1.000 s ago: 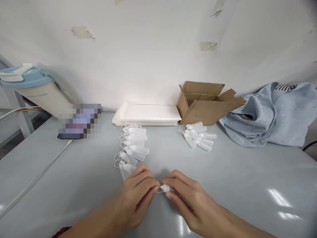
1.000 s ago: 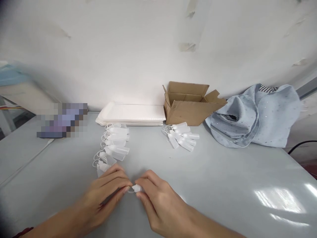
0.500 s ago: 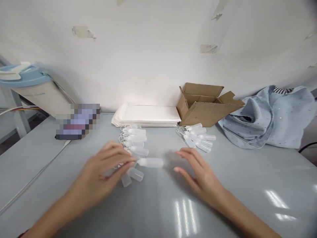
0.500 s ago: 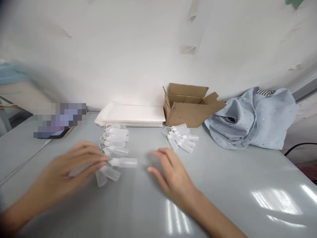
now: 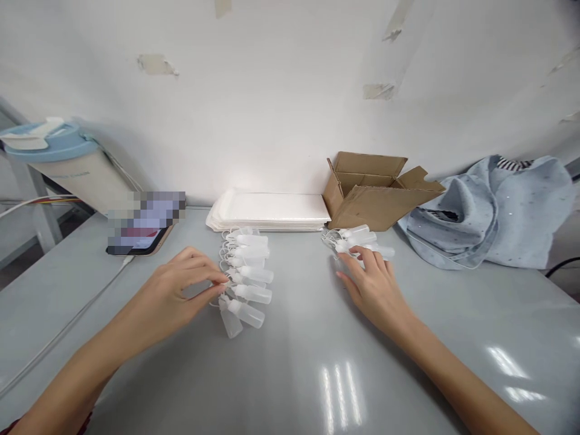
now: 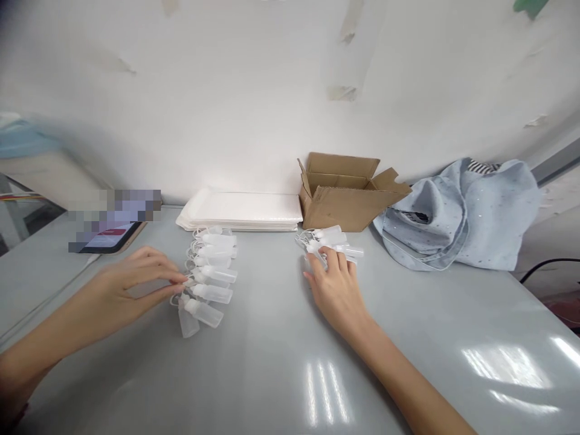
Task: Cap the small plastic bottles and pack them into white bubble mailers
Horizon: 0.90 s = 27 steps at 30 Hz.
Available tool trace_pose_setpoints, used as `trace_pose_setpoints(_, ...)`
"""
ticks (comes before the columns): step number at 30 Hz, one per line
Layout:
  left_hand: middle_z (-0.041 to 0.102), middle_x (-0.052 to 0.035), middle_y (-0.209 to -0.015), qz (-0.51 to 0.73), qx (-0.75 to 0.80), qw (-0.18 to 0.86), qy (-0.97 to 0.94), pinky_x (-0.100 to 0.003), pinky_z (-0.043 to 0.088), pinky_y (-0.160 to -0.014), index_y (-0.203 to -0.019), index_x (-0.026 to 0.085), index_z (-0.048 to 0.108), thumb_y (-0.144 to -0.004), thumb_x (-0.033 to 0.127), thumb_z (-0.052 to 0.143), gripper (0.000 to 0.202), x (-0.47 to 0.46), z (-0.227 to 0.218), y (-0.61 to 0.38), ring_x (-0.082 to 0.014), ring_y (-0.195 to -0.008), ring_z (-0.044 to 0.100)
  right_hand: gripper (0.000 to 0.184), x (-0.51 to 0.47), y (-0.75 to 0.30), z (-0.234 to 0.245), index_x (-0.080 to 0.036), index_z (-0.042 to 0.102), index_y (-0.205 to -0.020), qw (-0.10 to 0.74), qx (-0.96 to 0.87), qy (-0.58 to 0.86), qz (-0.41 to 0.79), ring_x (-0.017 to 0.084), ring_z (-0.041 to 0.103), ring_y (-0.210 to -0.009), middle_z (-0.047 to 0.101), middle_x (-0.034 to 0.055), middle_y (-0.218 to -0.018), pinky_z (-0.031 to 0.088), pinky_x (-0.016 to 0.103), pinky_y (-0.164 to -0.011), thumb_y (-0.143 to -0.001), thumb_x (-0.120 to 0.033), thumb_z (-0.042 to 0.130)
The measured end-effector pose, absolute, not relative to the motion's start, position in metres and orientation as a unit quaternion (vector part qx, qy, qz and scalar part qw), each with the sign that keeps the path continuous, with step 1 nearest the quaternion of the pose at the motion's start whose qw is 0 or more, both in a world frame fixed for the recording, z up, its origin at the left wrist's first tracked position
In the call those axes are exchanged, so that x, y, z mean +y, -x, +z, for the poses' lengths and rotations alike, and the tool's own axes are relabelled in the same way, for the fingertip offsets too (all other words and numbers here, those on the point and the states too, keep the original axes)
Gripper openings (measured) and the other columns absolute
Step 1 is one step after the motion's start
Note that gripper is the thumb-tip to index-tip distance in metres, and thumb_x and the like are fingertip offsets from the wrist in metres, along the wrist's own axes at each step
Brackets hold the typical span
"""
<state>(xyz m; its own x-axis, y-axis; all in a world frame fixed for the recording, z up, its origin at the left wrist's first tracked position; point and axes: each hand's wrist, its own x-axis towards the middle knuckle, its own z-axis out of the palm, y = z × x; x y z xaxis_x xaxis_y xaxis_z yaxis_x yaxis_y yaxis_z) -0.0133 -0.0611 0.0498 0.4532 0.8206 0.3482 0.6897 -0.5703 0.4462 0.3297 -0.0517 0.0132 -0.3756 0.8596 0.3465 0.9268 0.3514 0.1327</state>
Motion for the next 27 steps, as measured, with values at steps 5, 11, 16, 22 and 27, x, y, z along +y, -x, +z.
trace_pose_setpoints(5, 0.066, -0.0016, -0.084, 0.269, 0.476, 0.048, -0.836, -0.033, 0.047, -0.070, -0.093, 0.024, 0.065, -0.088, 0.028, 0.053, 0.013, -0.064, 0.050, 0.005, -0.0213, -0.085, 0.056, 0.028, -0.051, -0.327, 0.012, -0.019, 0.061, -0.113, 0.095, -0.814, 0.553, -0.151, 0.032, 0.047, -0.103, 0.056, 0.0143, -0.123, 0.040, 0.041, -0.074, -0.092, -0.023, 0.044)
trace_pose_setpoints(11, 0.064, -0.0045, -0.082, 0.307, 0.433, -0.076, -0.844, -0.032, 0.045, -0.068, -0.096, 0.019, 0.063, -0.086, 0.015, 0.053, 0.015, -0.071, 0.043, -0.016, -0.0203, -0.078, 0.054, 0.022, -0.049, -0.331, 0.011, -0.020, 0.065, -0.102, 0.125, -0.815, 0.550, -0.134, 0.029, 0.052, -0.099, 0.063, 0.0118, -0.112, 0.036, 0.039, -0.074, -0.092, -0.022, 0.046)
trace_pose_setpoints(16, 0.063, -0.0056, -0.081, 0.341, 0.362, -0.071, -0.864, -0.034, 0.046, -0.069, -0.098, 0.015, 0.058, -0.080, 0.001, 0.058, 0.023, -0.080, 0.040, -0.029, -0.0185, -0.076, 0.052, 0.016, -0.055, -0.330, 0.016, -0.017, 0.060, -0.087, 0.176, -0.822, 0.535, -0.087, 0.022, 0.058, -0.083, 0.066, 0.0083, -0.088, 0.036, 0.034, -0.070, -0.092, -0.017, 0.044)
trace_pose_setpoints(22, 0.063, -0.0067, -0.078, 0.369, 0.335, -0.053, -0.865, -0.034, 0.045, -0.065, -0.100, 0.011, 0.057, -0.077, -0.006, 0.059, 0.029, -0.087, 0.038, -0.040, -0.0183, -0.074, 0.053, 0.008, -0.069, -0.319, 0.025, -0.017, 0.054, -0.091, 0.260, -0.818, 0.513, -0.004, 0.019, 0.060, -0.079, 0.065, 0.0068, -0.088, 0.042, 0.032, -0.069, -0.091, -0.018, 0.046)
trace_pose_setpoints(27, 0.062, -0.0070, -0.080, 0.395, 0.338, -0.007, -0.854, -0.033, 0.046, -0.069, -0.104, 0.009, 0.057, -0.080, -0.005, 0.057, 0.028, -0.093, 0.036, -0.051, -0.0184, -0.078, 0.053, 0.007, -0.083, -0.309, 0.039, -0.022, 0.054, -0.095, 0.310, -0.775, 0.507, 0.214, 0.016, 0.059, -0.080, 0.062, 0.0028, -0.089, 0.046, 0.025, -0.061, -0.088, -0.022, 0.052)
